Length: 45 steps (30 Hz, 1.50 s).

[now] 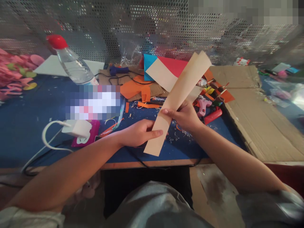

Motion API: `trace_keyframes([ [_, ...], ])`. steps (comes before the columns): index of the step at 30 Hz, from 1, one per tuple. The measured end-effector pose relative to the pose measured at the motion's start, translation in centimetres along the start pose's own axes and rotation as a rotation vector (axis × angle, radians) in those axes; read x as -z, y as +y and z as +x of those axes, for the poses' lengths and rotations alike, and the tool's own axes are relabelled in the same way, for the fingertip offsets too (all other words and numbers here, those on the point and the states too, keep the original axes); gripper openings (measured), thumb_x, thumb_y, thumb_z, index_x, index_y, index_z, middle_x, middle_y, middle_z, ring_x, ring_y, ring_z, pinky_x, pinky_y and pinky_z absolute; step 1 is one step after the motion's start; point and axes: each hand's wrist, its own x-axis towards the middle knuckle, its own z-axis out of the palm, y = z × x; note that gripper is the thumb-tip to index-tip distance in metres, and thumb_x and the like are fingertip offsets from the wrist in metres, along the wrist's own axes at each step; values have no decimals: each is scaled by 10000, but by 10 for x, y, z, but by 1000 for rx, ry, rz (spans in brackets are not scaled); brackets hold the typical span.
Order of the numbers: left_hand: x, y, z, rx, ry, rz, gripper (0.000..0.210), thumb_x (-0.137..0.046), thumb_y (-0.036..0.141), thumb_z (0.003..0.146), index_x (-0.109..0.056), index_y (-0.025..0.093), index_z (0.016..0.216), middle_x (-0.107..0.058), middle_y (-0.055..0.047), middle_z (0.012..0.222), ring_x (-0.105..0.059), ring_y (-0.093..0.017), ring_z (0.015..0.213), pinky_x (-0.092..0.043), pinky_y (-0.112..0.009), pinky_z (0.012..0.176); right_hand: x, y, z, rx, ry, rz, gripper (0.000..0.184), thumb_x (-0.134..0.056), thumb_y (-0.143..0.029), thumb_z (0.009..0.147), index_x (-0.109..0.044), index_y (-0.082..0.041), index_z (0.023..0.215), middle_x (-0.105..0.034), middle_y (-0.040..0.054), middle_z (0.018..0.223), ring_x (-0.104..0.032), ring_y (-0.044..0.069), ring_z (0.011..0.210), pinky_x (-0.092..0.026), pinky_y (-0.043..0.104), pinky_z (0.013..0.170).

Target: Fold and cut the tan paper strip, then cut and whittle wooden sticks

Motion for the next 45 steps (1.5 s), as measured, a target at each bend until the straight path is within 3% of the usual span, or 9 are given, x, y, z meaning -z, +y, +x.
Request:
trace_keyframes([
  [5,-4,-2,2,22,76,-226,390,-678,507,1019,-774,130,1049,-816,-105,1003,-773,-205,878,-619,-305,777,-6,-1,-7,-4,-109,34,478,-997,-614,655,-827,-198,815,-815,60,830,-733,204,736,-616,316,661],
  [11,-6,2,-1,106,-31,-278,349,-693,456,1012,-776,121,955,-795,-83,867,-746,-171,735,-588,-258,664,0,-9,-9,-29,-212,177,543,-1005,-548,681,-815,-232,1081,-796,51,1000,-728,201,841,-636,338,774],
  [20,-7,2,-1,56,-12,-140,382,-683,503,1016,-754,129,978,-789,-78,893,-740,-172,750,-582,-255,662,-3,-12,-12,23,-247,85,433,-979,-509,715,-733,-225,931,-759,53,981,-694,209,857,-614,358,794],
  [24,-10,0,1,30,-21,-177,418,-709,550,1003,-740,135,959,-779,-74,866,-745,-165,755,-603,-249,672,-4,-10,-14,24,-254,65,440,-971,-523,729,-735,-229,954,-752,44,947,-692,203,829,-605,336,738],
  [30,-15,1,1,97,29,-289,396,-727,518,1004,-748,122,988,-781,-79,863,-776,-177,757,-637,-268,662,-2,-5,-14,36,-253,96,348,-943,-455,806,-773,-227,1006,-776,47,1013,-709,182,841,-601,298,730],
  [35,-16,2,1,35,118,-343,392,-730,493,1013,-728,111,923,-761,-64,812,-767,-158,706,-640,-257,659,-4,-10,-16,-67,-359,110,535,-940,-567,782,-778,-203,1140,-802,55,899,-682,176,650,-551,287,540],
  [40,-15,-1,2,-20,180,-363,471,-797,565,948,-734,99,928,-751,-57,777,-758,-153,669,-619,-241,627,-10,-13,-16,-90,-429,109,420,-968,-515,766,-773,-166,895,-746,26,689,-654,147,547,-527,251,485],
  [45,-16,0,2,-114,295,-349,604,-794,714,876,-739,112,882,-743,-48,754,-739,-146,688,-636,-247,666,-12,-9,-14,4,-381,189,366,-948,-454,820,-753,-160,916,-737,-1,680,-634,112,505,-495,212,451],
])
